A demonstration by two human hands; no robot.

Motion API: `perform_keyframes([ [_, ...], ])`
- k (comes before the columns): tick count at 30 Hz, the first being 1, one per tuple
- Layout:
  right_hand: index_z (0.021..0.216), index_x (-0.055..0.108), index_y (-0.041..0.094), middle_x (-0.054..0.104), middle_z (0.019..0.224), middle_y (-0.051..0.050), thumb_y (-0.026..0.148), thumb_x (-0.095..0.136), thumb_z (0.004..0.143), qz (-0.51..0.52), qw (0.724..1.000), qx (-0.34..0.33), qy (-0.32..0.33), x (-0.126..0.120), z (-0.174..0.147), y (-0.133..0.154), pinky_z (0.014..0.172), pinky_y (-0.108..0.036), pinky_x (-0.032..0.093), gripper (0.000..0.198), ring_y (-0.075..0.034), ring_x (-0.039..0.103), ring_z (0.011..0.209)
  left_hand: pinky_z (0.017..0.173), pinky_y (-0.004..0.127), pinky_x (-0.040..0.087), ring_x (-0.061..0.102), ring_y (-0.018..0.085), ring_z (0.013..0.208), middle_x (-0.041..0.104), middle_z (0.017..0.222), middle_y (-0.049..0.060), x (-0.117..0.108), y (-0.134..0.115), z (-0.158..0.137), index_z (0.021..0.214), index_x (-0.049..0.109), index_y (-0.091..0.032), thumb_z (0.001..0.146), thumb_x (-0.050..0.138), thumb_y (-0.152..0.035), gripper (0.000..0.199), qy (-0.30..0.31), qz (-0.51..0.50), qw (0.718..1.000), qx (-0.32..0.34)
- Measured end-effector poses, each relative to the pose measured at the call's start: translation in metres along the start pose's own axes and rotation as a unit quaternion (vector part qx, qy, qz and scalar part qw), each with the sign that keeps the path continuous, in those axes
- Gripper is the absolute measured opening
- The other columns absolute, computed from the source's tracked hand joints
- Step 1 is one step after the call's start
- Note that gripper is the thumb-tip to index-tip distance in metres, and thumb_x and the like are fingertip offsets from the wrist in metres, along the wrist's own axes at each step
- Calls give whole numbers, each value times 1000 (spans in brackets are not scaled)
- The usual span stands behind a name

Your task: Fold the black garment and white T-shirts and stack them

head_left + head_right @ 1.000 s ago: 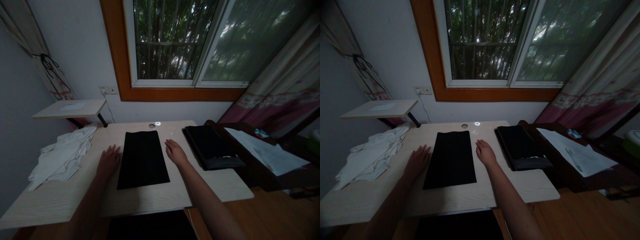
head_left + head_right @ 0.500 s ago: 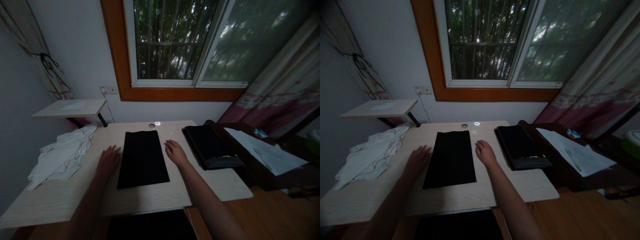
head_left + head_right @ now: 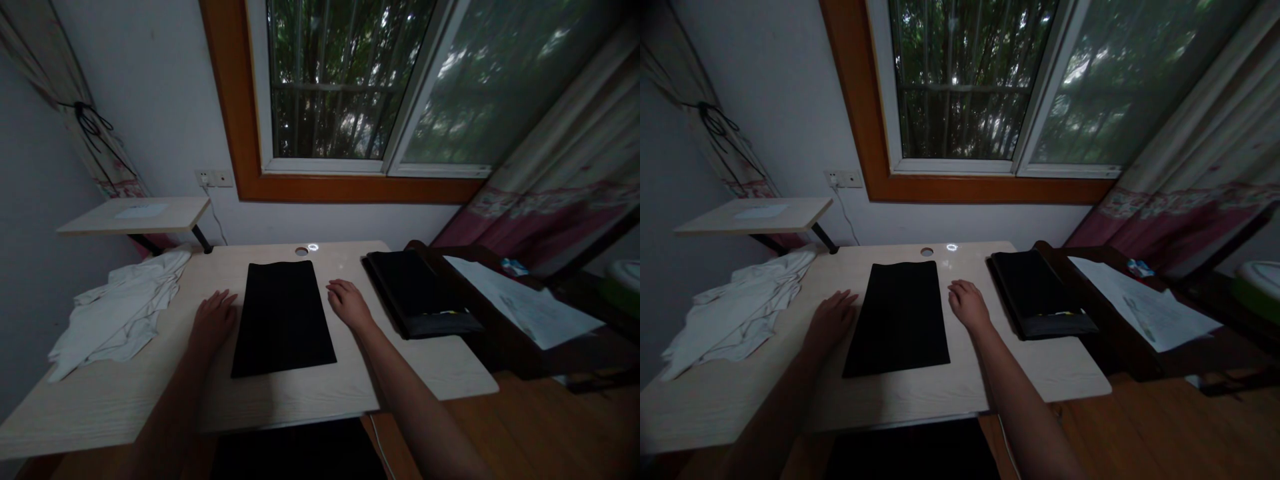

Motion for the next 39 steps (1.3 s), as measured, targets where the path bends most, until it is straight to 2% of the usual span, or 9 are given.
perform_keyframes([
  [16, 111, 75, 25, 72, 120, -6, 22, 57, 93, 7, 1000, 10, -12, 3, 3, -5, 104, -42, 46, 26, -25, 61, 115, 117, 51, 34, 48, 29, 140, 58, 147, 9, 2, 2, 3, 137, 61, -24, 98, 41, -32, 44, -2, 19, 1000, 8],
  [27, 110, 74, 25, 71, 120, -6, 22, 56, 94, 6, 1000, 20, -10, 1, 4, -3, 104, -41, 45, 25, -24, 60, 116, 115, 51, 37, 52, 29, 136, 61, 143, 10, 2, 3, 4, 131, 64, -22, 97, 43, -33, 41, -34, -3, 999, 15],
  [39, 117, 73, 25, 69, 126, -8, 21, 53, 94, 4, 1000, 21, 9, -3, 2, 4, 107, -46, 44, 30, -27, 57, 122, 118, 52, 33, 47, 30, 141, 57, 148, 9, -1, 2, 3, 133, 63, -24, 98, 40, -34, 43, -7, -2, 1000, 11],
])
Point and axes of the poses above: each hand's wrist, its own z-axis towards the middle knuckle, its own x-axis out of the palm, y = z × x, the point moved 1 cm from there along z, towards the middle knuckle
